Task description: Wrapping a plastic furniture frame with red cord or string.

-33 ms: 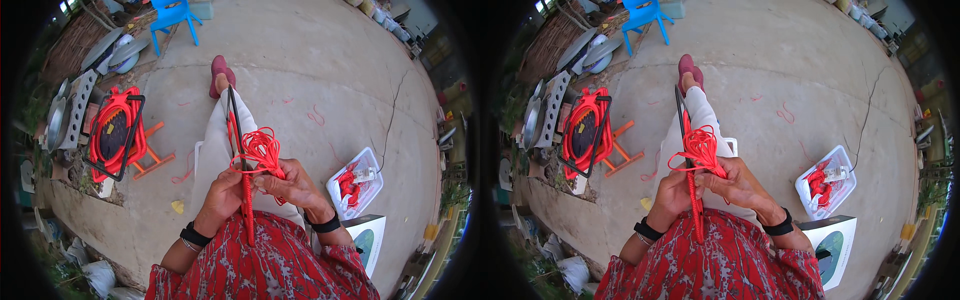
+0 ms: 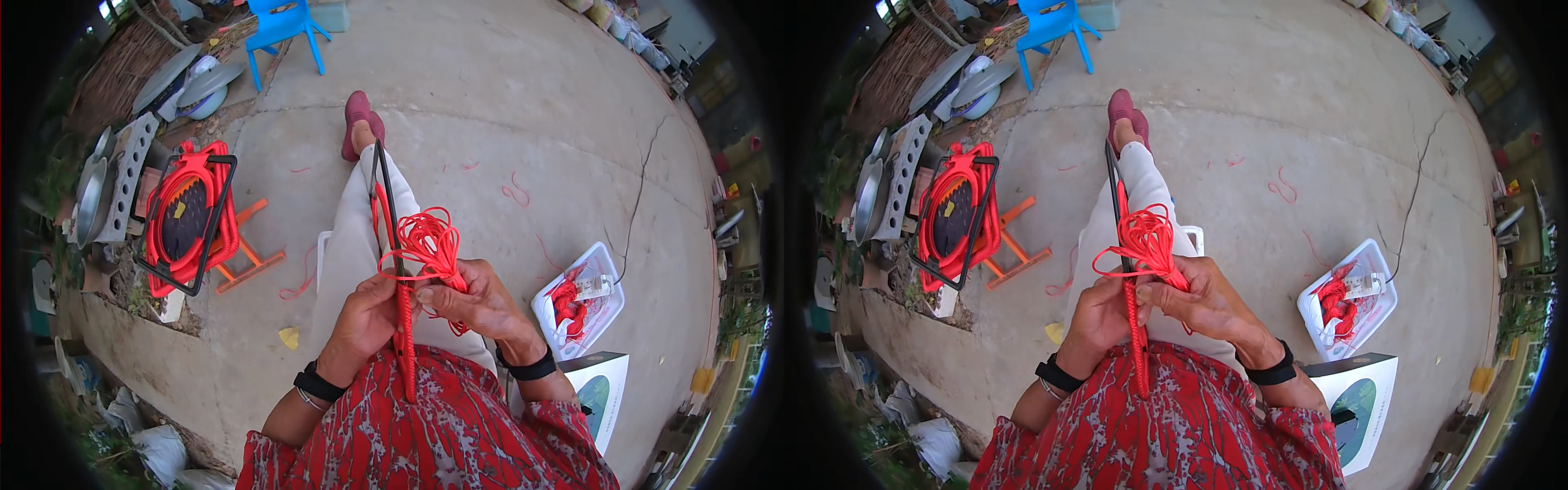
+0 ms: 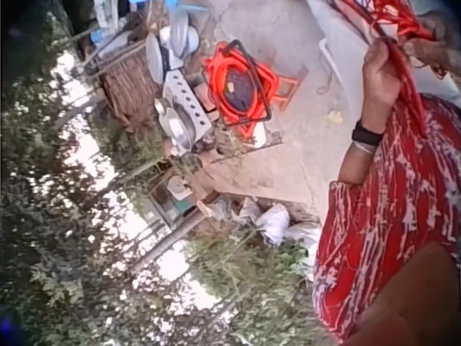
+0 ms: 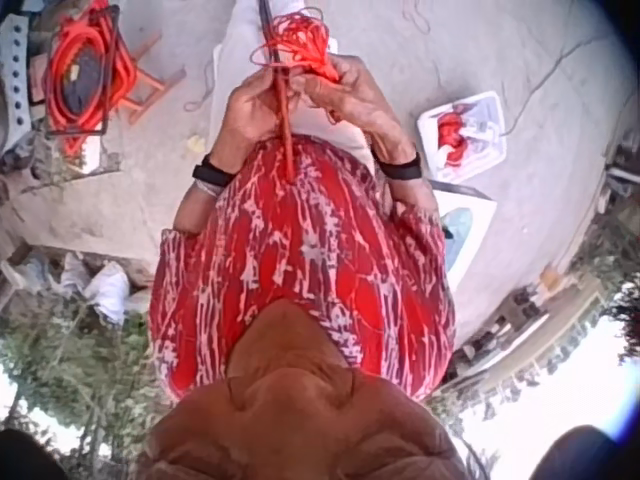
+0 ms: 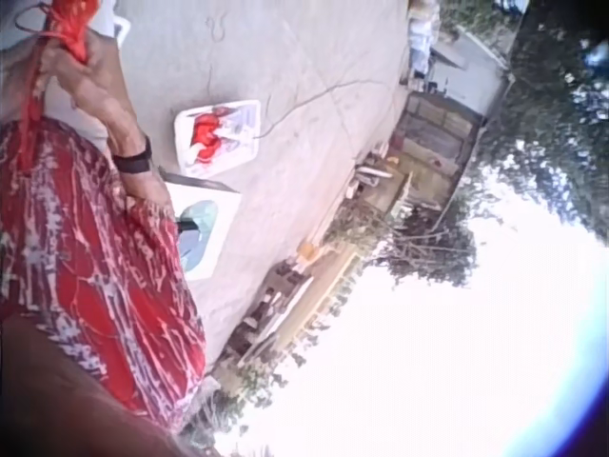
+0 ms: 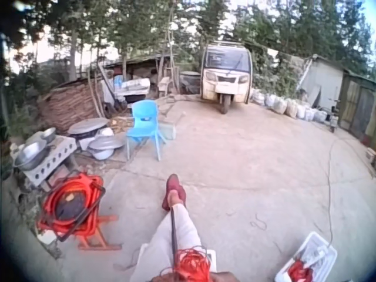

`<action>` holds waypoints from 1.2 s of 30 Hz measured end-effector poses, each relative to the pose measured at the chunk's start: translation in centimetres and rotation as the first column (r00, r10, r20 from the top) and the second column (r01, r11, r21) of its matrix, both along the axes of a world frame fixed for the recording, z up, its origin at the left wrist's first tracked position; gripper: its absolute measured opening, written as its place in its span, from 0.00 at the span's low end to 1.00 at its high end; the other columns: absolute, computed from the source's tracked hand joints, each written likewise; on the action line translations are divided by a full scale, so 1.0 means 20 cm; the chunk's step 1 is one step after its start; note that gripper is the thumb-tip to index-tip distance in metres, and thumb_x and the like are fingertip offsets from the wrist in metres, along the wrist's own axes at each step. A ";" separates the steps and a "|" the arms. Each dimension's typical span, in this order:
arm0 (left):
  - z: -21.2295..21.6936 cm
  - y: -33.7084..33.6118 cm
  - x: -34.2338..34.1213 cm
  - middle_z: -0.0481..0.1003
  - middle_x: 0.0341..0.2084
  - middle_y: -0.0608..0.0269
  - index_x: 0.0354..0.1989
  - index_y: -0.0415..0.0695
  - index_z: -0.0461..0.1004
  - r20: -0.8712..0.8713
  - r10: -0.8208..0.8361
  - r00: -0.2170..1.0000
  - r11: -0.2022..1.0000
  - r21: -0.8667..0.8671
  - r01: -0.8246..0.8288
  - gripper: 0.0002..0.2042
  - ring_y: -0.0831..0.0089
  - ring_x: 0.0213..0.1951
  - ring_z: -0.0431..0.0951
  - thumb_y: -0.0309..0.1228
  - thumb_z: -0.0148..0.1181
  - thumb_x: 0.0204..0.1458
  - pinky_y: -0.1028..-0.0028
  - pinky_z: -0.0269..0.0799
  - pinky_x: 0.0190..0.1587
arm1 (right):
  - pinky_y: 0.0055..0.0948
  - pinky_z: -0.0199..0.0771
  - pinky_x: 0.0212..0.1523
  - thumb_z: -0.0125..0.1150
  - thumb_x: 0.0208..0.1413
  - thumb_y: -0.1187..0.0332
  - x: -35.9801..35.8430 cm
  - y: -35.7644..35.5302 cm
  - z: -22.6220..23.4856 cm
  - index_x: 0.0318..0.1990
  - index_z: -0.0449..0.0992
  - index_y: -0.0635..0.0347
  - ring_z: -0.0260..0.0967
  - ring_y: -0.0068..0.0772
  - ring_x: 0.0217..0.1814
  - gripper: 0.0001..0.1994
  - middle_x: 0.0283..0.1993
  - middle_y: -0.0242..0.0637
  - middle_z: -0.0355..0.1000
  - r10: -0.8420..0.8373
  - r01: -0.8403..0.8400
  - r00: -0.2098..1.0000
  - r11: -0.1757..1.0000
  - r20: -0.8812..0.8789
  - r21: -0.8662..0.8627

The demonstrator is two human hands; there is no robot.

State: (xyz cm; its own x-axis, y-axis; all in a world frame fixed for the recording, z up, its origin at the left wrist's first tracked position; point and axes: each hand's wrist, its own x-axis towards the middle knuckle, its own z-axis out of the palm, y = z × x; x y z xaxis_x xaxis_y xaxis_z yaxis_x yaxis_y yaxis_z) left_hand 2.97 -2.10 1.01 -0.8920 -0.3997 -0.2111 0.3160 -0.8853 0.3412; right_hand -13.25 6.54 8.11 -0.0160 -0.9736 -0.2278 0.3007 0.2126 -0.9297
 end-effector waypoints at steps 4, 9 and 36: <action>-0.01 0.02 -0.02 0.74 0.30 0.59 0.43 0.36 0.71 0.090 0.054 0.994 0.996 0.070 -0.061 0.14 0.69 0.31 0.74 0.36 0.52 0.58 0.70 0.70 0.36 | 0.17 0.59 0.21 0.57 0.58 0.67 -0.02 -0.01 0.04 0.38 0.74 0.61 0.64 0.14 0.25 0.07 0.28 0.26 0.72 -0.018 0.014 0.993 0.999 -0.116 -0.030; -0.04 0.02 -0.01 0.75 0.29 0.59 0.42 0.36 0.72 0.032 0.048 0.998 0.994 0.097 -0.051 0.14 0.69 0.31 0.75 0.36 0.53 0.58 0.71 0.71 0.35 | 0.18 0.59 0.24 0.57 0.58 0.67 -0.03 -0.06 0.12 0.38 0.75 0.61 0.60 0.13 0.26 0.07 0.28 0.26 0.72 0.071 -0.058 0.960 0.997 -0.271 0.056; 0.40 -0.08 0.09 0.75 0.33 0.65 0.47 0.36 0.73 0.199 0.597 0.777 0.612 -0.739 -0.281 0.16 0.79 0.28 0.71 0.28 0.61 0.51 0.79 0.68 0.28 | 0.34 0.58 0.40 0.65 0.46 0.70 0.04 -0.32 0.37 0.39 0.73 0.58 0.66 0.34 0.31 0.12 0.27 0.34 0.70 -0.228 -0.526 -0.006 0.829 -0.974 -0.191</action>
State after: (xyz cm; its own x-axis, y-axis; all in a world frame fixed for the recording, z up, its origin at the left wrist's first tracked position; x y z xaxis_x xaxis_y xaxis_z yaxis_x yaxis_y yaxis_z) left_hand 4.84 -3.71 9.03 -0.4618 -0.8868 -0.0182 0.3024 -0.1767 0.9367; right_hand -12.44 0.12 15.43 0.3188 -0.9195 0.2299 -0.9042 -0.3678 -0.2173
